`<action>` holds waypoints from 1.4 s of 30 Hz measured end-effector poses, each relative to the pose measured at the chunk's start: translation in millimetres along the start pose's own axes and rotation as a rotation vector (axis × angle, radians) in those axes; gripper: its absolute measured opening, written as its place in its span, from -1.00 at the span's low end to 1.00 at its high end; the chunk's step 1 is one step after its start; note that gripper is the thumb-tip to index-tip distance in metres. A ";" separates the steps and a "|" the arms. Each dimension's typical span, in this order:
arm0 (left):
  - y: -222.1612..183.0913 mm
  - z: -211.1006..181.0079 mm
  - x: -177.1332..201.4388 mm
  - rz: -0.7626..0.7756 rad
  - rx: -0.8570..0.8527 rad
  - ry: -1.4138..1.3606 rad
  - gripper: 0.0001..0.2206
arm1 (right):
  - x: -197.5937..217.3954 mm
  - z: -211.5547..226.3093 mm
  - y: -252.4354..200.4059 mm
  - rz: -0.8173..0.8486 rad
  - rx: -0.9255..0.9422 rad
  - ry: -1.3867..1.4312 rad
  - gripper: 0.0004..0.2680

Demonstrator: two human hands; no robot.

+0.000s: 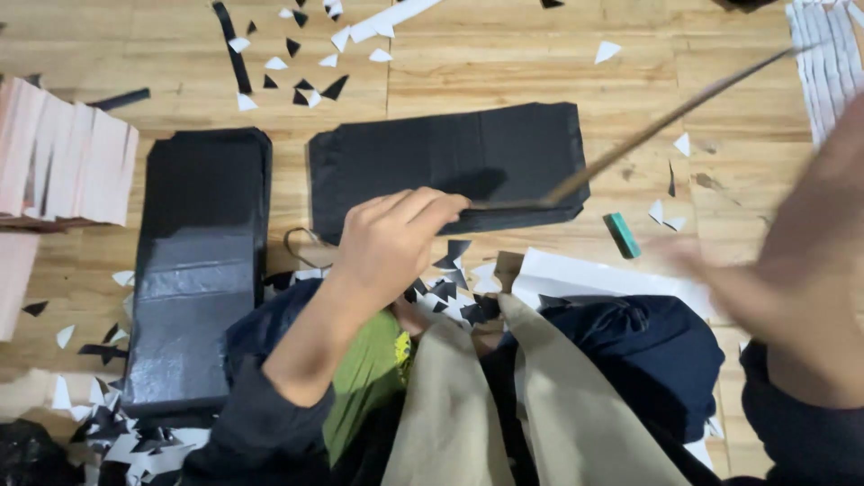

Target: Manually assembling folders by applying adhesive to black covers and inserting cardboard panels.

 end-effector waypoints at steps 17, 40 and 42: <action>-59.7 127.1 -62.4 0.242 -0.086 0.513 -0.71 | -138.3 -123.0 46.6 0.131 0.568 -0.659 -0.88; -54.7 238.3 -172.0 0.614 0.078 0.456 -0.35 | -214.5 -226.2 138.3 0.267 0.503 -0.928 -0.54; -47.8 236.8 -179.8 0.487 0.028 0.711 -0.20 | -224.9 -235.3 142.7 0.214 0.460 -0.883 -0.34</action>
Point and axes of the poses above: each hand's wrist, its own y-axis towards the middle knuckle, its own x-axis out of the back of the hand, z = x × y, the point moved 2 cm from there along y, towards the middle knuckle, and after that the axes turned 13 degrees about y, right-handed, at the moved point
